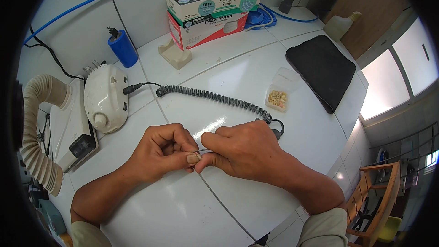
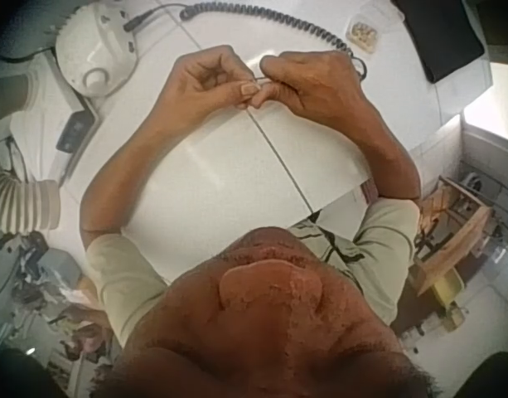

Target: Trimming and finishing a dental appliance component using a rotary handpiece at a laboratory bench.

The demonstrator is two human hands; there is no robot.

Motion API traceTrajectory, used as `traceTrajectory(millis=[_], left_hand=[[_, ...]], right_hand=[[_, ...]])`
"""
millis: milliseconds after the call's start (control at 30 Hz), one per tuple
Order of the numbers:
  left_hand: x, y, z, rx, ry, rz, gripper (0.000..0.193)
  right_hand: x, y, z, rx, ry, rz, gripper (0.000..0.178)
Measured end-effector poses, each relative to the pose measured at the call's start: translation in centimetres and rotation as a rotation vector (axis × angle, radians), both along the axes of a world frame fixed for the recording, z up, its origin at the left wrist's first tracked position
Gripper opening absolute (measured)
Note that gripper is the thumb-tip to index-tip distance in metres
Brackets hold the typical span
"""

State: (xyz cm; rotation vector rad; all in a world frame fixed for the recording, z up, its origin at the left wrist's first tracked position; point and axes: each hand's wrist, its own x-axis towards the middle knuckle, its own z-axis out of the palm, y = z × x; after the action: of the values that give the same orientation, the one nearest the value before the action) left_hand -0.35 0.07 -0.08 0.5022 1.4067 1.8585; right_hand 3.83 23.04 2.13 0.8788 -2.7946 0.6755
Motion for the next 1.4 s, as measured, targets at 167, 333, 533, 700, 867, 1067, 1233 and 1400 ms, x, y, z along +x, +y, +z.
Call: traceTrajectory(millis=[167, 333, 533, 700, 867, 1067, 1233, 1400], left_hand=[[-0.07, -0.01, -0.18, -0.002, 0.001, -0.008, 0.008], [-0.12, -0.10, -0.53, 0.046, 0.038, -0.032, 0.010], [-0.03, 0.12, -0.14, 0.013, -0.006, 0.007, 0.010], [0.01, 0.01, -0.33, 0.031, 0.019, -0.002, 0.009], [-0.07, -0.06, -0.80, 0.053, 0.044, -0.019, 0.010], [-0.03, -0.04, -0.64, 0.043, 0.054, -0.015, 0.009], [-0.04, -0.08, -0.70, 0.052, 0.054, -0.016, 0.009], [-0.03, -0.11, -0.58, 0.049, 0.045, -0.017, 0.009]], right_hand=[[-0.04, 0.13, -0.34, 0.029, 0.038, 0.002, 0.049], [-0.04, 0.07, -0.04, 0.039, 0.032, 0.001, 0.050], [-0.06, 0.11, 0.00, 0.024, 0.014, 0.000, 0.049], [0.06, 0.02, 0.09, -0.024, -0.007, -0.012, 0.048], [-0.01, -0.01, -0.04, -0.018, -0.009, -0.013, 0.048], [-0.01, 0.04, -0.05, -0.022, -0.013, -0.009, 0.048], [-0.01, 0.02, -0.02, -0.014, 0.001, -0.010, 0.049], [-0.03, 0.05, -0.06, -0.007, 0.008, -0.006, 0.048]])
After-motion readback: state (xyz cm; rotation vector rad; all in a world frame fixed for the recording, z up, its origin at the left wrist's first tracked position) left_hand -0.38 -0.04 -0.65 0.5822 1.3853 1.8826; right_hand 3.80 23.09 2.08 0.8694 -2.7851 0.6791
